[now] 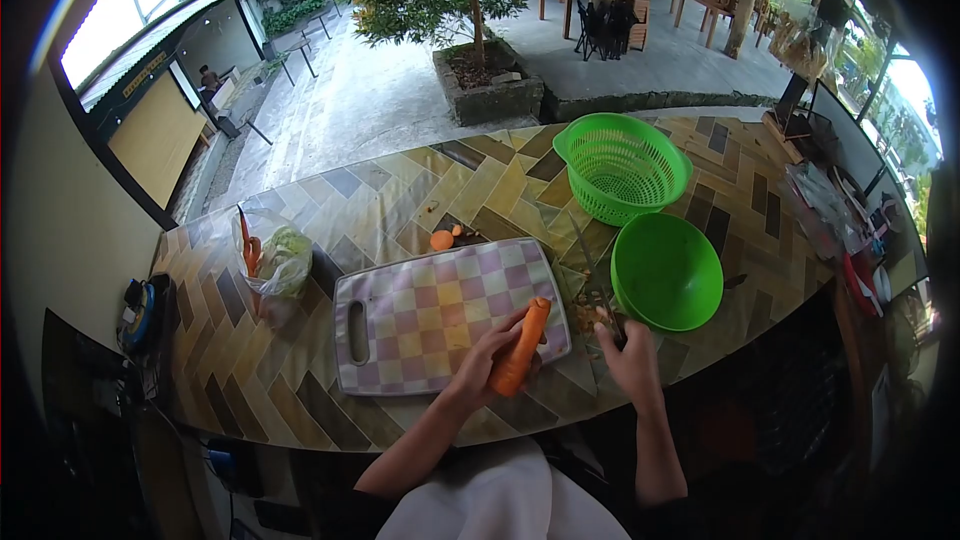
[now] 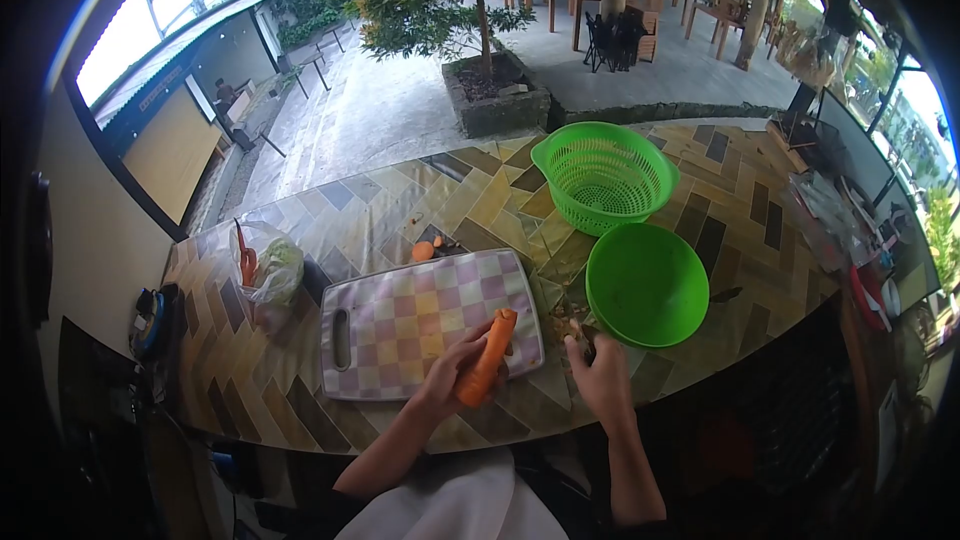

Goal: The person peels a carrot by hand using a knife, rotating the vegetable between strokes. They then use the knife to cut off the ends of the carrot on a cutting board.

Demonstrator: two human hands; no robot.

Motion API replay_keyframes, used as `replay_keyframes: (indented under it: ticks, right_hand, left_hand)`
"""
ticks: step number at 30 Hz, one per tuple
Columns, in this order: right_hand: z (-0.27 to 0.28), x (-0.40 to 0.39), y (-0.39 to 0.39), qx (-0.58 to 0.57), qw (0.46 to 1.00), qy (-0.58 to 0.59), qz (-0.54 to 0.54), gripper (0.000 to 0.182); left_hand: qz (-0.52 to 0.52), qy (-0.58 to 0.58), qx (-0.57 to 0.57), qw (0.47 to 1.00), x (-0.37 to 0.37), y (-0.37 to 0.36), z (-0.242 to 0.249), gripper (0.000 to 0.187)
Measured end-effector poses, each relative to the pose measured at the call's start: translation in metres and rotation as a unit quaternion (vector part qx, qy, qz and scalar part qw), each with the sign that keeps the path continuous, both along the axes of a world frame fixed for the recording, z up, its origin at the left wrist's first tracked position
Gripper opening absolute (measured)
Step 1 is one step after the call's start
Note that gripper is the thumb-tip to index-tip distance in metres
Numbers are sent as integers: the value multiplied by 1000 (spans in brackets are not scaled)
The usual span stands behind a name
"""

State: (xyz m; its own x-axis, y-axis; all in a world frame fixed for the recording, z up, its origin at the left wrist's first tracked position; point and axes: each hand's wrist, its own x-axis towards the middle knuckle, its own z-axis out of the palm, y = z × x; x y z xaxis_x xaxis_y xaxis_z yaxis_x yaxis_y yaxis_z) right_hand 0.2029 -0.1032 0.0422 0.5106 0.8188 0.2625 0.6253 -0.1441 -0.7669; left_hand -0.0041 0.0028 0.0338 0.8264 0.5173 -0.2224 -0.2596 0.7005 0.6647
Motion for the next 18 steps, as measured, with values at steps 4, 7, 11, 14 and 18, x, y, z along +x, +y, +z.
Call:
replay_keyframes:
  ticks: [4, 7, 11, 14, 18]
  right_hand:
    - [22, -8, 3, -139, 985, -43, -89, 26]
    - [15, -5, 8, -161, 977, -113, -86, 25]
    - [15, -9, 13, -195, 972, -100, -87, 25]
    - [21, -15, 12, -133, 988, -55, -54, 38]
    - [11, -21, 11, 12, 998, -39, 38, 58]
  left_hand:
    - [24, 3, 34, 999, -2, 1, 2, 59]
    - [39, -11, 28, 999, 0, 0, 8, 59]
    - [70, -7, 74, 995, 5, -3, 13, 58]
    - [60, 5, 97, 993, 0, -1, 19, 55]
    - [76, 8, 5, 997, -4, 5, 2, 52]
